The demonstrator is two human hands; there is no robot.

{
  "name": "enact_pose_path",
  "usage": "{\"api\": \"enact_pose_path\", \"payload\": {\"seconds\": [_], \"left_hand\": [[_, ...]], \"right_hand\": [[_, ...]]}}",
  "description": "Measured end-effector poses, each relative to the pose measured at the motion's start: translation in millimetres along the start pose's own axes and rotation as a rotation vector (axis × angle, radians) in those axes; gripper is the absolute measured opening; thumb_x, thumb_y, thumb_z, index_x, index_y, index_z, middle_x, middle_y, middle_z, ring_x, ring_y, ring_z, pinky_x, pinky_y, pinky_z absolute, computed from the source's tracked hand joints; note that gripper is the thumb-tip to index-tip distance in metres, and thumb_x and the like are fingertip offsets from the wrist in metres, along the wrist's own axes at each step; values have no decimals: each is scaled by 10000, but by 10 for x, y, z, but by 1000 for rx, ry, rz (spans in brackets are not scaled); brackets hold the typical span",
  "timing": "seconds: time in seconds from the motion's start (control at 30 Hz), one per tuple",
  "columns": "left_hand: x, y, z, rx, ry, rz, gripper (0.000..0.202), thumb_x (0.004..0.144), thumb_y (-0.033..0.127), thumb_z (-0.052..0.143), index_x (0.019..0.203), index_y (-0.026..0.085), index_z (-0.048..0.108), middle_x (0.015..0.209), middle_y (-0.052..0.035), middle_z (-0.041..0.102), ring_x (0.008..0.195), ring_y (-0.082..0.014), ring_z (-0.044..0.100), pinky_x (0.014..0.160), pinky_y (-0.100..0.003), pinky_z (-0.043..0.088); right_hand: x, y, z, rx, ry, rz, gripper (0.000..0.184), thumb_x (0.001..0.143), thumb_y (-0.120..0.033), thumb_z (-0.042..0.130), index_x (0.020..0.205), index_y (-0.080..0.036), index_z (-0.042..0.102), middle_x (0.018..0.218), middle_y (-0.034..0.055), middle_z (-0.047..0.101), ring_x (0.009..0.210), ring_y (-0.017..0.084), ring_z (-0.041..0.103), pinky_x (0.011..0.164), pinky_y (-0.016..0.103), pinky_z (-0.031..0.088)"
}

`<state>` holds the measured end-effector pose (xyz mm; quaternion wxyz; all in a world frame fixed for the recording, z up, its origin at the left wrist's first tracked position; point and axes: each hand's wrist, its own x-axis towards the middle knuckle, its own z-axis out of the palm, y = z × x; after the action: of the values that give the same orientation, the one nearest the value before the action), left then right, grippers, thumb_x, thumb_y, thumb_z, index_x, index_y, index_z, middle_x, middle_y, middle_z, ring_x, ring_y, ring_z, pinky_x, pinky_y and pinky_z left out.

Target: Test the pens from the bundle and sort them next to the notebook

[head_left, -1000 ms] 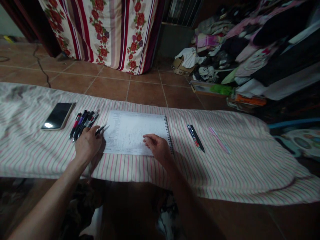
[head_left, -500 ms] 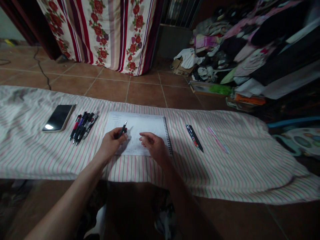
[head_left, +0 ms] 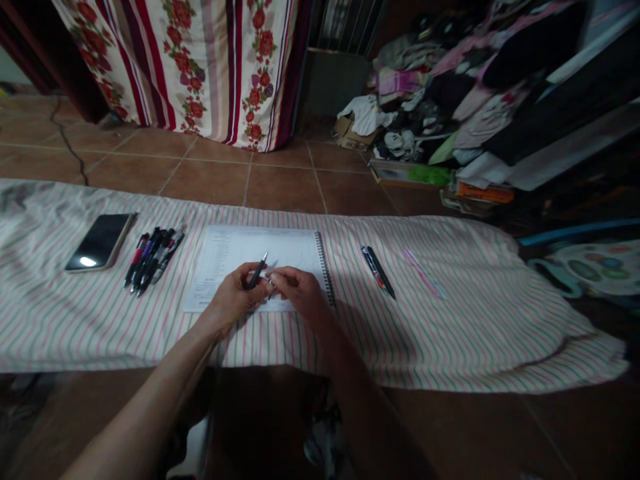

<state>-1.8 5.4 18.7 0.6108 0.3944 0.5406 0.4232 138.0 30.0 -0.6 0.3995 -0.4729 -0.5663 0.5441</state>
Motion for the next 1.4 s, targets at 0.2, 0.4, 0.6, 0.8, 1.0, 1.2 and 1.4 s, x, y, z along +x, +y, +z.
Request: {"api": "enact_pose_path", "payload": {"seconds": [0.2, 0.4, 0.6, 0.8, 1.0, 1.2, 1.4], "left_hand": [[11, 38, 38, 112, 82, 129, 398, 710, 451, 611, 965, 146, 613, 743, -7, 595, 530, -68, 435, 473, -207, 313], [59, -80, 37, 20, 63, 30, 387, 708, 471, 567, 841, 115, 637, 649, -24, 590, 480, -78, 419, 460, -219, 308], [117, -264, 29, 155, -16, 61, 329, 718, 387, 588, 900, 118, 643, 610, -9, 572, 440, -57, 374, 421, -198, 253], [110, -353, -20, 271, -11, 135, 321, 757, 375, 555, 938, 133, 662, 663, -29, 612, 527, -96, 469, 491, -220, 354], [109, -385, -58, 360, -22, 165, 333, 771, 381, 534, 975, 153, 666, 691, -37, 628, 540, -114, 478, 498, -232, 374], [106, -368, -57, 379, -21, 188, 308, 765, 375, 535, 926, 155, 678, 649, -25, 602, 513, -107, 450, 474, -221, 354], [113, -379, -45, 370, 9, 188, 302, 736, 348, 560, 939, 163, 686, 649, -31, 620, 514, -116, 474, 469, -224, 367]], "right_hand": [[-29, -2, -89, 99, 142, 5, 240, 749, -368, 579, 827, -160, 669, 615, -2, 600, 580, 107, 555, 518, 219, 428], [-42, 38, -227, 175, 303, 80, 292, 732, -402, 587, 877, -162, 669, 780, 44, 666, 649, 125, 609, 532, 216, 437], [-35, 53, -283, 204, 380, 101, 308, 722, -399, 584, 908, -167, 664, 839, 51, 679, 659, 118, 614, 537, 209, 434], [-24, 57, -270, 197, 408, 77, 314, 738, -393, 568, 937, -168, 658, 852, 50, 681, 662, 115, 608, 535, 206, 440], [-15, 35, -251, 164, 420, 42, 307, 749, -383, 563, 950, -173, 664, 858, 55, 686, 669, 119, 613, 547, 210, 457], [-4, 33, -229, 117, 386, 18, 295, 758, -378, 552, 944, -179, 667, 850, 50, 685, 664, 119, 611, 543, 212, 463], [-10, 18, -197, 58, 347, -15, 291, 761, -366, 542, 932, -170, 673, 828, 47, 687, 653, 128, 613, 537, 227, 468]]}}
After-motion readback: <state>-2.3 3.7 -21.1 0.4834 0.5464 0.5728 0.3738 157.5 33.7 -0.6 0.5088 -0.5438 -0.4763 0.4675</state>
